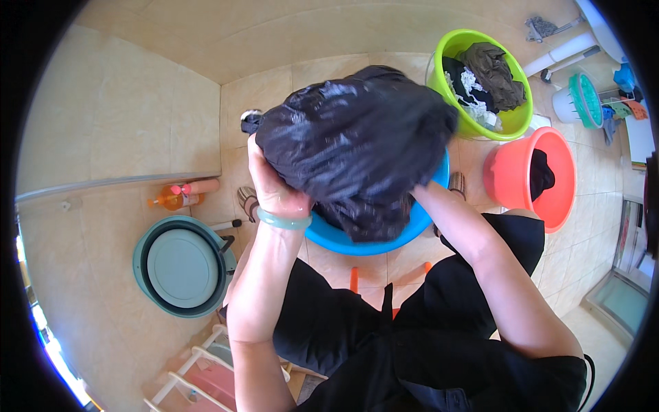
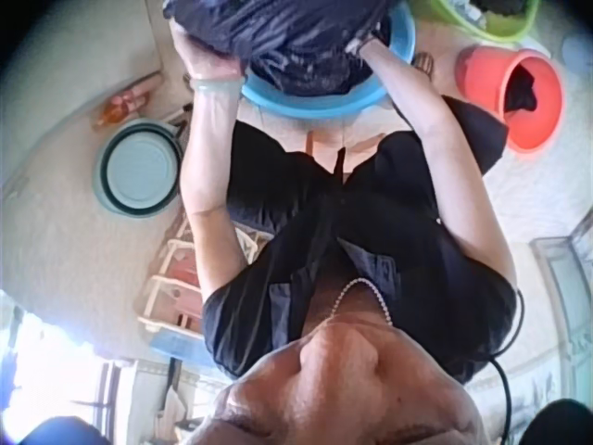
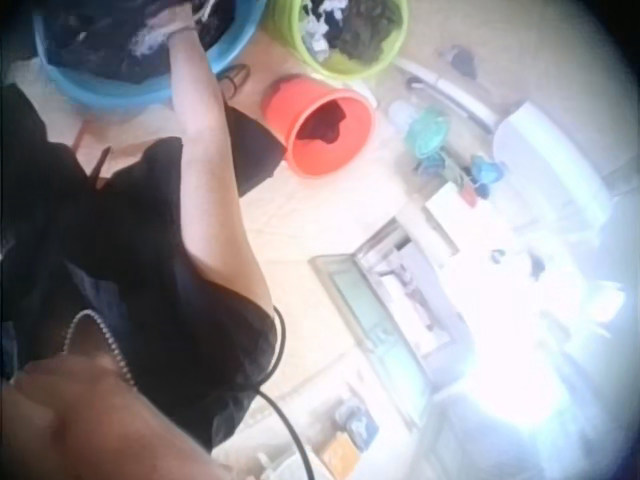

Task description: The person is hand-washing dark-colored clothes in a blue basin filled with soapy water. They scrub and agitate the garments, then transfer them to a green bucket. Finally, they pick up a small yellow cloth and begin washing it in the same basin.

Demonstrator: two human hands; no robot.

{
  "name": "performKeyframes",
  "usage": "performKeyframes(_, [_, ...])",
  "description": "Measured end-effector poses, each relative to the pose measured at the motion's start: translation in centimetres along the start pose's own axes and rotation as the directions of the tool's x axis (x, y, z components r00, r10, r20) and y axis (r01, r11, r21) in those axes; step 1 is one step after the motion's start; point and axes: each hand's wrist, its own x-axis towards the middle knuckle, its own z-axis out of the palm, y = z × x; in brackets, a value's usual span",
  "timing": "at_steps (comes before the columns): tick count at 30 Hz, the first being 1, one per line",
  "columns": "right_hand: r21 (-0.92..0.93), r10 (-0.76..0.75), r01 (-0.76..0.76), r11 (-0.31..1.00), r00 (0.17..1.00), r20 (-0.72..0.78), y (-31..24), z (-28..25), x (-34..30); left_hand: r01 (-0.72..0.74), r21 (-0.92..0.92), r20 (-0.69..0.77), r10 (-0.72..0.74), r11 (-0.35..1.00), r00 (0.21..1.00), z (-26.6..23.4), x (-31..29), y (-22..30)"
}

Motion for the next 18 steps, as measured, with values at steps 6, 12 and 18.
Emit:
performKeyframes(6, [0.111, -0.041, 0.05, 0.993, 0.996, -0.085, 0.0, 1.8, -1.4, -0.141, -0.032, -0.268, 0.128, 0.989, 0.955, -5.8, 3.4, -2.7])
performKeyframes(12, [0.158, -0.241, 0.268, 0.95, 0.955, -0.171, 0.3, 7.6, -1.9, -0.15, -0.095, -0.39, 0.102, 0.984, 0.915, -10.3, 2.8, -8.7])
performKeyframes(18, [0.056, -0.469, 0.481, 0.875, 0.87, -0.149, 0.6, 7.6, -0.5, -0.203, 0.156, -0.343, 0.246, 0.967, 0.907, -9.6, -1.7, -13.4])
